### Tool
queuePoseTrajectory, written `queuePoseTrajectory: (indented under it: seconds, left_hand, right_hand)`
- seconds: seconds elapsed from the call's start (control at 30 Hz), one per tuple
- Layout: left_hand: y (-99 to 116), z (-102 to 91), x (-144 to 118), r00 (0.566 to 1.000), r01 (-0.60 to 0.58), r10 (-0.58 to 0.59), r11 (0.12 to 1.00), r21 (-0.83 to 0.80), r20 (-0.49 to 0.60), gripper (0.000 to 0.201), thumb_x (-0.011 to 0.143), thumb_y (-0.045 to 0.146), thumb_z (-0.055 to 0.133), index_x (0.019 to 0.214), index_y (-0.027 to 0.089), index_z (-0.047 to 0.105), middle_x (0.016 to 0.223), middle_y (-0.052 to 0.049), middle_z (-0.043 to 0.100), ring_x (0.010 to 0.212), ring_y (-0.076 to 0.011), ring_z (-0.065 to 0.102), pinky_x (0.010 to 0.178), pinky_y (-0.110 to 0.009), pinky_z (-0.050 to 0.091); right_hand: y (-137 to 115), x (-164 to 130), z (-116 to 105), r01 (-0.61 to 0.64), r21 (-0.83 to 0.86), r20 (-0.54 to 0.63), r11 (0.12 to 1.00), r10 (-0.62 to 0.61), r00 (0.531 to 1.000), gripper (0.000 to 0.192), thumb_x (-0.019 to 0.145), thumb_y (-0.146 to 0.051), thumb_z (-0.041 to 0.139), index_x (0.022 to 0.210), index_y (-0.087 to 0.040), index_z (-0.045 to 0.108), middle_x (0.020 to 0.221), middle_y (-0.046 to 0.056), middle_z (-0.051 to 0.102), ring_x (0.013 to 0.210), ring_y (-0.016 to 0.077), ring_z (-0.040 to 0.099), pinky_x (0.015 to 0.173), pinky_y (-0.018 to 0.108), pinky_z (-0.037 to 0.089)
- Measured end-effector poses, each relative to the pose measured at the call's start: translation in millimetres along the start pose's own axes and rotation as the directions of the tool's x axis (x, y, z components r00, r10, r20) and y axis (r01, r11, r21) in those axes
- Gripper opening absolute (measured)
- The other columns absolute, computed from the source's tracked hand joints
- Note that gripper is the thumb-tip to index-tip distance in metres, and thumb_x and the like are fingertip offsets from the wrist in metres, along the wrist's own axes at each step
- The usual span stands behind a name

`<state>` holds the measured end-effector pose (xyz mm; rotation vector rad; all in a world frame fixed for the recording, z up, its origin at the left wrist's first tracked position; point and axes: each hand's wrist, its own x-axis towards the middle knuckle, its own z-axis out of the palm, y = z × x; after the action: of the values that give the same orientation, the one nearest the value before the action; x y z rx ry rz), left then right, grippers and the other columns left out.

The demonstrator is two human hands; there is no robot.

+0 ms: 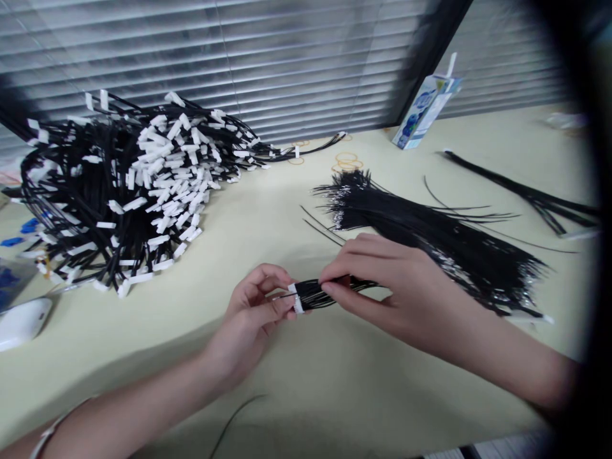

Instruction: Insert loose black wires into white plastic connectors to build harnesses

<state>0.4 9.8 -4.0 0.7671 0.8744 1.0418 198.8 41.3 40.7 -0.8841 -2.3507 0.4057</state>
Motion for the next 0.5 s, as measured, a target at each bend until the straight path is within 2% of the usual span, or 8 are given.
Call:
queuePoseTrajectory:
  seconds: [0.2, 0.4, 0.5]
  left_hand:
    - [-1, -1.2, 0, 1.0, -0.018, 0.018, 1.0, 0.018, 0.015, 0.018, 0.076, 0.005, 0.066, 0.085, 0.018, 0.058, 0.083, 0.001, 0.059, 0.069, -0.0072, 0.057, 0.06, -0.015, 0.043]
    - [2, 0.9, -1, 1.0, 0.003, -0.003, 1.0, 0.003, -0.008, 0.013, 0.078, 0.011, 0.067, 0.085, 0.018, 0.059, 0.079, 0.002, 0.061, 0.063, -0.0046, 0.054, 0.058, -0.014, 0.041]
    - [2, 1.7, -2, 1.0, 0.013, -0.013, 1.0, -0.001, -0.006, 0.012, 0.079, 0.011, 0.067, 0.085, 0.018, 0.059, 0.077, 0.002, 0.063, 0.062, -0.0043, 0.054, 0.058, -0.013, 0.041]
  right_hand:
    - [-6, -5, 15, 0.049, 0.022, -0.033, 0.999, -0.048, 0.998, 0.012, 0.088, -0.016, 0.053, 0.082, -0.016, 0.063, 0.076, 0.003, 0.062, 0.073, 0.0146, 0.052, 0.069, 0.029, 0.041]
    - [-7, -3, 13, -0.094, 0.099, -0.065, 0.991, 0.101, 0.993, 0.011, 0.081, -0.01, 0.057, 0.073, -0.018, 0.059, 0.065, -0.002, 0.054, 0.067, 0.0121, 0.046, 0.063, 0.026, 0.038]
    - [-8, -2, 13, -0.109, 0.11, -0.067, 0.988, 0.117, 0.991, 0.013, 0.08, -0.009, 0.057, 0.071, -0.018, 0.057, 0.062, -0.003, 0.051, 0.065, 0.0115, 0.045, 0.063, 0.025, 0.037]
